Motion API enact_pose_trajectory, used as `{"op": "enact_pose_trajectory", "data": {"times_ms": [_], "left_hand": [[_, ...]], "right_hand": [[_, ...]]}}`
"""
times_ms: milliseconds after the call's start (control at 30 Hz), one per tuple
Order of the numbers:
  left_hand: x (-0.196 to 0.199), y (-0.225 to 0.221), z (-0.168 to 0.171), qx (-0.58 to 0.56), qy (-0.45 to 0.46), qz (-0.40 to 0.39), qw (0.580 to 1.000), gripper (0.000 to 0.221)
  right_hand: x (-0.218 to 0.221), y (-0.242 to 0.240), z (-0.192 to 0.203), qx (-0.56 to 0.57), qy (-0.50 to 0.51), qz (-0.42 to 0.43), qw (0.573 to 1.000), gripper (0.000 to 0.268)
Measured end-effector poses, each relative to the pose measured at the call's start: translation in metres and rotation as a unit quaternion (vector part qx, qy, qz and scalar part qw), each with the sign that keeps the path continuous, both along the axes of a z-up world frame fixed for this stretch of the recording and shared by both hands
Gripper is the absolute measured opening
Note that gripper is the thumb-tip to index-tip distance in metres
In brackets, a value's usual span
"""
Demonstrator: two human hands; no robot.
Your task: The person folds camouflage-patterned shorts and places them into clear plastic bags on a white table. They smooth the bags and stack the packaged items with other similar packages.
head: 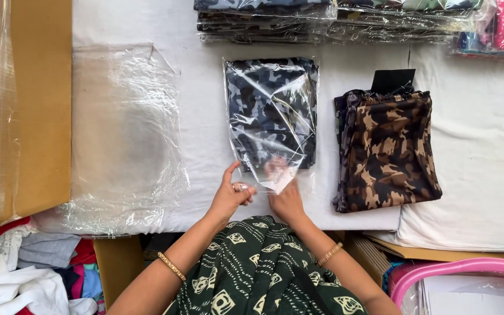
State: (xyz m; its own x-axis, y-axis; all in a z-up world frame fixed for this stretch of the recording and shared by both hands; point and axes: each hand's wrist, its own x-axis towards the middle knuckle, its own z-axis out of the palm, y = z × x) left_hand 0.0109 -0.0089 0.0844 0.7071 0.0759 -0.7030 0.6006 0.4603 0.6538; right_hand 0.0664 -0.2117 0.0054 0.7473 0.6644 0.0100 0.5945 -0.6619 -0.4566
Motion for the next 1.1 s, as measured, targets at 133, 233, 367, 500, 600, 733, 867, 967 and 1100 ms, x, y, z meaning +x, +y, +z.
{"op": "enact_pose_trajectory", "data": {"times_ms": [133,233,367,500,600,733,867,967,1100], "left_hand": [[-0.005,0.012,-0.013,0.1,0.084,-0.123,0.984,0.062],[-0.005,0.021,-0.063,0.247,0.082,-0.088,0.961,0.051],[0.034,0.024,-0.082,0.25,0.028,-0.018,0.968,0.054],[0.065,0.019,-0.083,0.186,0.068,0.009,0.98,0.057],[0.072,0.022,-0.052,0.204,0.09,-0.01,0.975,0.056],[0.058,0.019,-0.082,0.171,0.071,0.019,0.983,0.053],[0.051,0.017,-0.081,0.141,0.052,0.037,0.988,0.043],[0.046,0.012,-0.072,0.122,0.059,0.043,0.99,0.04],[0.047,0.015,-0.06,0.043,0.053,0.066,0.996,0.038]], "right_hand": [[0.027,0.004,0.007,-0.061,-0.05,-0.127,0.989,0.055],[0.028,-0.006,-0.001,-0.075,-0.051,-0.198,0.976,0.064],[0.037,0.0,-0.002,-0.072,-0.093,-0.144,0.982,0.082],[0.048,0.02,0.009,-0.046,-0.123,-0.131,0.983,0.075],[0.044,0.01,-0.001,-0.007,-0.105,-0.159,0.982,0.061],[0.034,-0.001,0.006,0.011,-0.068,-0.154,0.986,0.048],[0.023,0.031,0.03,-0.026,-0.06,-0.098,0.993,0.048],[0.02,0.058,0.039,-0.013,-0.078,-0.036,0.996,0.057],[0.026,0.057,0.022,0.006,-0.017,0.015,1.0,0.062]]}}
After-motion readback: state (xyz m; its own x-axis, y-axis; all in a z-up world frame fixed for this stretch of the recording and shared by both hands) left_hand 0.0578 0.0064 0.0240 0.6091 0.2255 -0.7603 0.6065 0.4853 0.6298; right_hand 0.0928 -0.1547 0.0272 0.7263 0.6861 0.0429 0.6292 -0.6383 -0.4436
